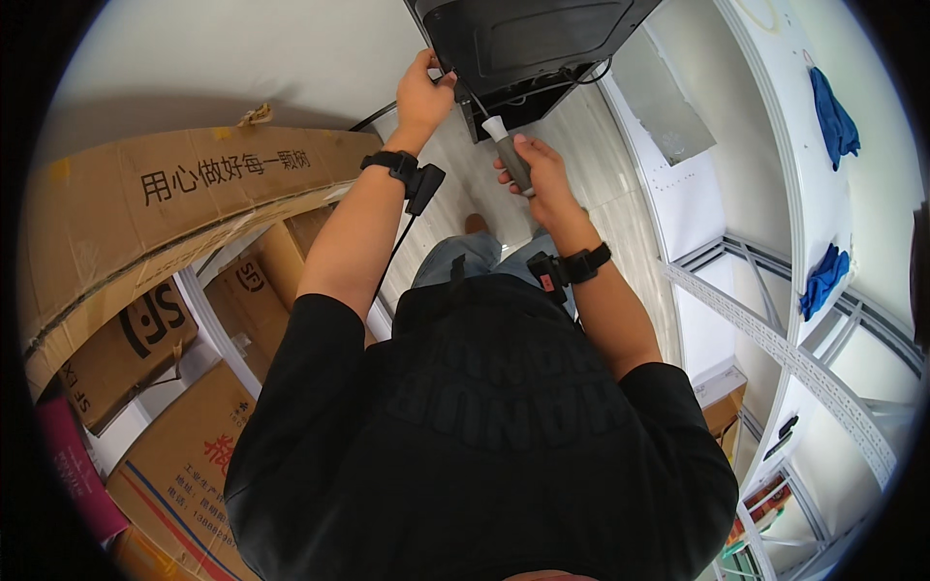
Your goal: The person wipes the interior of a black electronic device with a blue cloth, then uses a screwdriver to remove screws from a beige casing and reattaches a metal back panel. The person handles the casing, cloth, screwdriver, and metal panel throughout the process.
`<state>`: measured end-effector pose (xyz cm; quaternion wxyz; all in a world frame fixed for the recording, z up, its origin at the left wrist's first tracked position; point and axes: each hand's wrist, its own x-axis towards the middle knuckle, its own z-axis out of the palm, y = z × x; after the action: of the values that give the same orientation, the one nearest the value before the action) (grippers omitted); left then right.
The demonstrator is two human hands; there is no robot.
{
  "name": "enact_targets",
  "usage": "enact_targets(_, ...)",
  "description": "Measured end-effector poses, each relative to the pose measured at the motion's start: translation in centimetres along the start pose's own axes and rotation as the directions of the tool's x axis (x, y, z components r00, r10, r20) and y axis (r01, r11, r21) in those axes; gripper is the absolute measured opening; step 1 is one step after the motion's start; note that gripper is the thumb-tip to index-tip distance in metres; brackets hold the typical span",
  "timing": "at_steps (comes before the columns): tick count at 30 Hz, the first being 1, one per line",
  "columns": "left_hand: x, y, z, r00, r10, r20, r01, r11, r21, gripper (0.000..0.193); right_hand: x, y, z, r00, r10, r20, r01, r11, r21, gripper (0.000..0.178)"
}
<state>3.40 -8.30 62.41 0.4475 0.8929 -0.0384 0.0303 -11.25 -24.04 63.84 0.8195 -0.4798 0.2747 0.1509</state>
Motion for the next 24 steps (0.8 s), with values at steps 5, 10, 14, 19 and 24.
enact_targets(5, 0.0, 0.1, 0.1, 1.0, -0.009, -0.011, 0.009, 1.0, 0.001, 0.034, 0.1, -0.3, -0.3, 0.999, 0.022, 0.038, -0.023, 0.999, 0.022, 0.029)
enact_targets(10, -0.2, -0.1, 0.2, 1.0, 0.019, 0.0, -0.019, 0.997, 0.071, 0.036, 0.0, -0.7, -0.3, 0.996, 0.035, 0.081, -0.042, 0.994, 0.096, 0.029)
enact_targets(14, 0.0, -0.2, 0.2, 1.0, 0.018, 0.022, -0.02, 0.994, 0.106, 0.037, 0.3, -0.7, -0.2, 0.997, 0.039, 0.06, -0.043, 0.997, 0.069, 0.031)
enact_targets(19, -0.1, 0.3, 0.3, 1.0, 0.02, 0.012, -0.021, 0.986, 0.166, 0.036, -0.1, -1.1, -0.1, 0.998, 0.034, 0.046, -0.035, 0.999, 0.023, 0.031)
enact_targets(24, 0.4, -0.2, 0.5, 0.999, 0.034, -0.011, -0.031, 0.978, 0.204, 0.036, -0.7, -0.8, -0.7, 0.998, 0.01, 0.069, -0.009, 1.0, -0.005, 0.03)
